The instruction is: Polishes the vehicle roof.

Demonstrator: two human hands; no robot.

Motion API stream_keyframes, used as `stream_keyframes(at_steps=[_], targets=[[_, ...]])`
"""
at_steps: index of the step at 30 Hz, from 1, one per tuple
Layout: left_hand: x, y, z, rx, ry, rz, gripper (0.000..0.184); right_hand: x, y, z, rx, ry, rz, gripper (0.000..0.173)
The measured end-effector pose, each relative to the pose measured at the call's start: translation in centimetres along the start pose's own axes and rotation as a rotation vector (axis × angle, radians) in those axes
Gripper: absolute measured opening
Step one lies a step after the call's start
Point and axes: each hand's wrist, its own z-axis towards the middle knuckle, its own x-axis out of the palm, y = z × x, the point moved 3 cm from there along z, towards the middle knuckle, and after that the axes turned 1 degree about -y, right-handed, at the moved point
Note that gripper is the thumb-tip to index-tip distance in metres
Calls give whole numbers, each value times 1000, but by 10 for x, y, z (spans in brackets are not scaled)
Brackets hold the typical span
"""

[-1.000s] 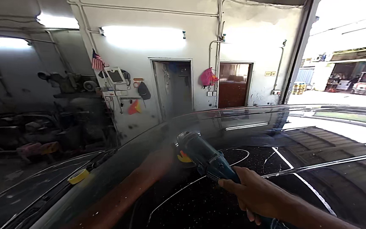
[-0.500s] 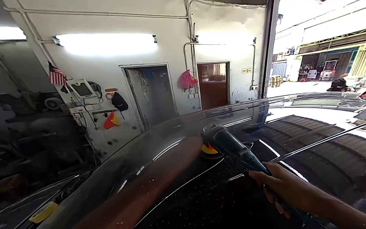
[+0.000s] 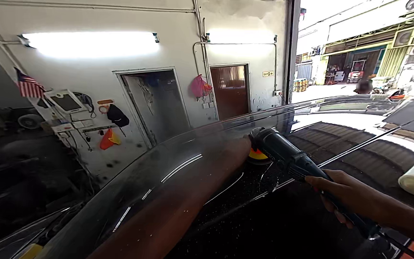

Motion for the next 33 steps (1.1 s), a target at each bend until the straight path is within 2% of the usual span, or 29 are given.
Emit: stream_keyframes(at_steps=[7,11,15,27,33], targets=[[-11,-53,18,82,-39,20,36,-33,-20,-19,-4,-61,44,42],[-16,-67,14,91,-14,33,38,-37,-25,-29,16,-84,69,40],[-14,-60,7,105,-18,26,36,-32,-23,-33,12,-68,52,40],[1,-14,-30,9,-3,11,36,-2,-11,-27,-7,6,-15,40],[-2,-24,-36,-6,13,18,37,-9,-18,-34,-22,-6,-37,42]])
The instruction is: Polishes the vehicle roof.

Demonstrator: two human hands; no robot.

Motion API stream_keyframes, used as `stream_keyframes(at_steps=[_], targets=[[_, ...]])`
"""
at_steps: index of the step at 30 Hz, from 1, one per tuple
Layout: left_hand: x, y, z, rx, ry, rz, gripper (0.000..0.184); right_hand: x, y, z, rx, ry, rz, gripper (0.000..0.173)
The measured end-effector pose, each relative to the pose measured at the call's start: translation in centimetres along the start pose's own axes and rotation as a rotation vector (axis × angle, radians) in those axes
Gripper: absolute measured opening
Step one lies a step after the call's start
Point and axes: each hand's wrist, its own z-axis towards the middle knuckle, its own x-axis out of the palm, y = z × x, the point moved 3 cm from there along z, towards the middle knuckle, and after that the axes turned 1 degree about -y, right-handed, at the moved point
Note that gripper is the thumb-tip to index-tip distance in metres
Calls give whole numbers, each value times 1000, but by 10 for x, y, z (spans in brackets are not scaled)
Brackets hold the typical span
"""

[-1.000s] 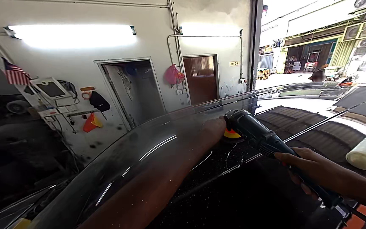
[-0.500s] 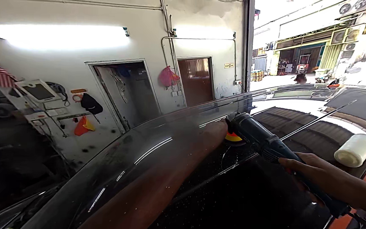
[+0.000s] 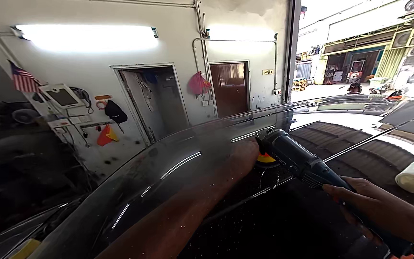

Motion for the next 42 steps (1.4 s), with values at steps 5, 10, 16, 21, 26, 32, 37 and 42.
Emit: stream_keyframes(at_steps=[5,10,16,21,26,32,37,42], targets=[[-10,-32,8,40,12,-28,37,-23,-13,-13,14,-51,-6,42],[-16,-61,12,80,-9,-39,41,-39,-24,-28,32,-83,16,43],[-18,-72,4,77,10,-33,47,-41,-33,-39,51,-113,39,40],[-16,-69,-7,55,19,-36,40,-35,-37,-44,52,-113,39,37],[-14,-66,-17,50,31,-60,41,-33,-39,-51,29,-99,45,35],[-13,-66,-22,52,22,-66,43,-35,-46,-51,-6,-81,27,42],[-11,-63,-27,62,26,-77,43,-34,-43,-54,-8,-75,2,42],[-10,-56,-38,72,6,-104,41,-33,-40,-57,-22,-61,-29,41]])
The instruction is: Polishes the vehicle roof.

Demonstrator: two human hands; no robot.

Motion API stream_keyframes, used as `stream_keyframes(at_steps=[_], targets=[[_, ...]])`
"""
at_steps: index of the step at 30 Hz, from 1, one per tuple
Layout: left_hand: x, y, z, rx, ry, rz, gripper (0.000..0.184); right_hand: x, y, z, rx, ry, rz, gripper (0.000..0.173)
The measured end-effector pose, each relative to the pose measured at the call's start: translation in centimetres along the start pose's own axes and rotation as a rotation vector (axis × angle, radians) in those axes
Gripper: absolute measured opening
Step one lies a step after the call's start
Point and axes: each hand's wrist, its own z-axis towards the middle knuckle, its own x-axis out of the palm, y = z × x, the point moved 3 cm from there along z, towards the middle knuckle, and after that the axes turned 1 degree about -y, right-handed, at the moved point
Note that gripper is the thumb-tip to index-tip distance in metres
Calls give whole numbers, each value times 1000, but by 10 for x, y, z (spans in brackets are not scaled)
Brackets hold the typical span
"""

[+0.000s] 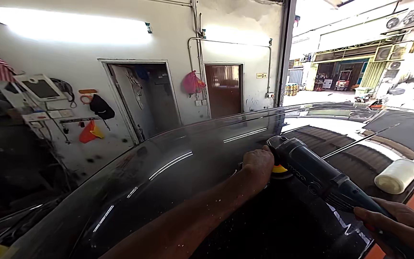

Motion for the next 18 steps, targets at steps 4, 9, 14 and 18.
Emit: stream_keyframes(at_steps=[4,9,14,18], targets=[[-2,4,-5,-25,34,10,40,2,1,0,-3,14,-2,41],[-2,10,-13,-46,46,23,40,7,5,-1,-21,37,-11,38],[1,19,-25,-59,56,27,41,13,11,-5,-39,61,-22,37],[1,25,-33,-82,58,35,36,17,14,-7,-47,86,-42,38]])
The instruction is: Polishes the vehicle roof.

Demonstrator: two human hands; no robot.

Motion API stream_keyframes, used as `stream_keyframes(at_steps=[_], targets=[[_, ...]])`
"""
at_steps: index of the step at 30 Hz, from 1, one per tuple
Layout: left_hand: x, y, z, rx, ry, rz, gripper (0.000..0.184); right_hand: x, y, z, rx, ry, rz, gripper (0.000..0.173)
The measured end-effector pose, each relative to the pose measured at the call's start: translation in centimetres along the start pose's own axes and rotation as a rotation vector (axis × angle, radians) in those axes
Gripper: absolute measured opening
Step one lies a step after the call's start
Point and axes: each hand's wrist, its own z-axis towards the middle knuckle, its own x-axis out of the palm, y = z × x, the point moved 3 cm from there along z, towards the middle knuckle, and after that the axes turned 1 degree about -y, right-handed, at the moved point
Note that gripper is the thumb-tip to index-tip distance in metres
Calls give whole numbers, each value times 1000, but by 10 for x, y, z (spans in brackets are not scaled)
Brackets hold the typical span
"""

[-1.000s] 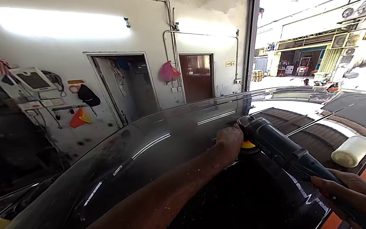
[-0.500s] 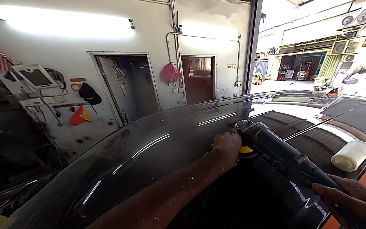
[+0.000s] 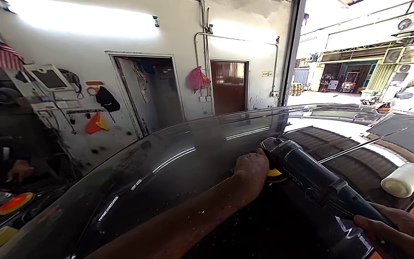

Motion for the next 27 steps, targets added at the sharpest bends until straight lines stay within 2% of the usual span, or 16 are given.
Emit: stream_keyframes(at_steps=[27], targets=[[11,58,-57,-63,30,-26,40,42,27,-2,-72,108,-29,34]])
